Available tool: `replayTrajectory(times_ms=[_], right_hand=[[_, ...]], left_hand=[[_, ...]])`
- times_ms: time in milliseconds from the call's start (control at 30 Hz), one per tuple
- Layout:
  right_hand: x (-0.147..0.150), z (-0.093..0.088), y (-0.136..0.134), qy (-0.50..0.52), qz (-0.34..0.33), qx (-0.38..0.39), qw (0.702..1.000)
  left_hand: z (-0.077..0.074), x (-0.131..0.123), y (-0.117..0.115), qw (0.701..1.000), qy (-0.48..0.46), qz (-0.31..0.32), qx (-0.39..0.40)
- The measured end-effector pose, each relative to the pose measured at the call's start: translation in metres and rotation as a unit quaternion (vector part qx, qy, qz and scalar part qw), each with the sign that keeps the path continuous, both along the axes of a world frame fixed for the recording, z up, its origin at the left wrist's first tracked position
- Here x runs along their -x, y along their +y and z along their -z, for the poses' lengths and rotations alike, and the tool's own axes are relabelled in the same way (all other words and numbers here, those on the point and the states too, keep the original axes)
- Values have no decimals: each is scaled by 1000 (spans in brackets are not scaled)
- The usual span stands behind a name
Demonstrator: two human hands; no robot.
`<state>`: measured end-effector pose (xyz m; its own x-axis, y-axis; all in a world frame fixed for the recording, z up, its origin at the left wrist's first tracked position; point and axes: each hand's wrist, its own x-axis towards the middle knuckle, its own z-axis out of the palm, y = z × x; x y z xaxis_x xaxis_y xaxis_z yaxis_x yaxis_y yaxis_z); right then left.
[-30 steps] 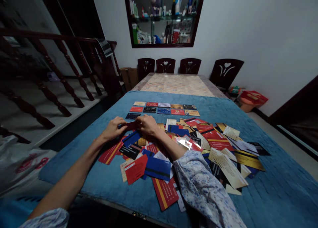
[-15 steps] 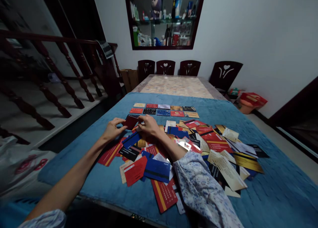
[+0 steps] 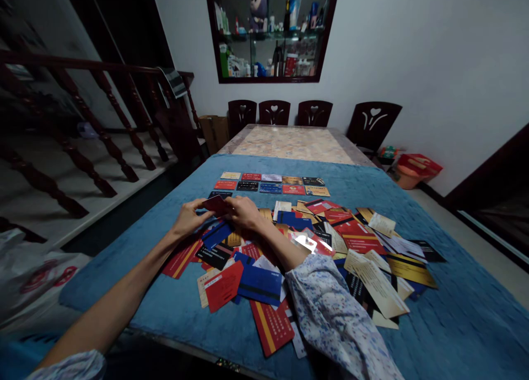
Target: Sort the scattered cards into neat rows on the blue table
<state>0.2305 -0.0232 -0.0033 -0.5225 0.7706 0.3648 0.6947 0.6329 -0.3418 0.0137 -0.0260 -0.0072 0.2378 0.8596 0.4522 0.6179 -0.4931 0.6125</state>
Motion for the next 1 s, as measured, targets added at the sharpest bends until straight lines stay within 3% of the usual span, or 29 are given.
replayTrajectory(times_ms=[233, 567, 1000], right_hand=[[3, -8, -2, -67, 24, -60, 996], [2, -8, -4, -97, 25, -85, 991], [4, -7, -8, -120, 32, -63, 990]], left_hand=[[-10, 3, -5, 1000, -9, -22, -14], [-13, 3, -10, 999, 13, -27, -44], [-4, 12, -7, 995, 95, -4, 6]])
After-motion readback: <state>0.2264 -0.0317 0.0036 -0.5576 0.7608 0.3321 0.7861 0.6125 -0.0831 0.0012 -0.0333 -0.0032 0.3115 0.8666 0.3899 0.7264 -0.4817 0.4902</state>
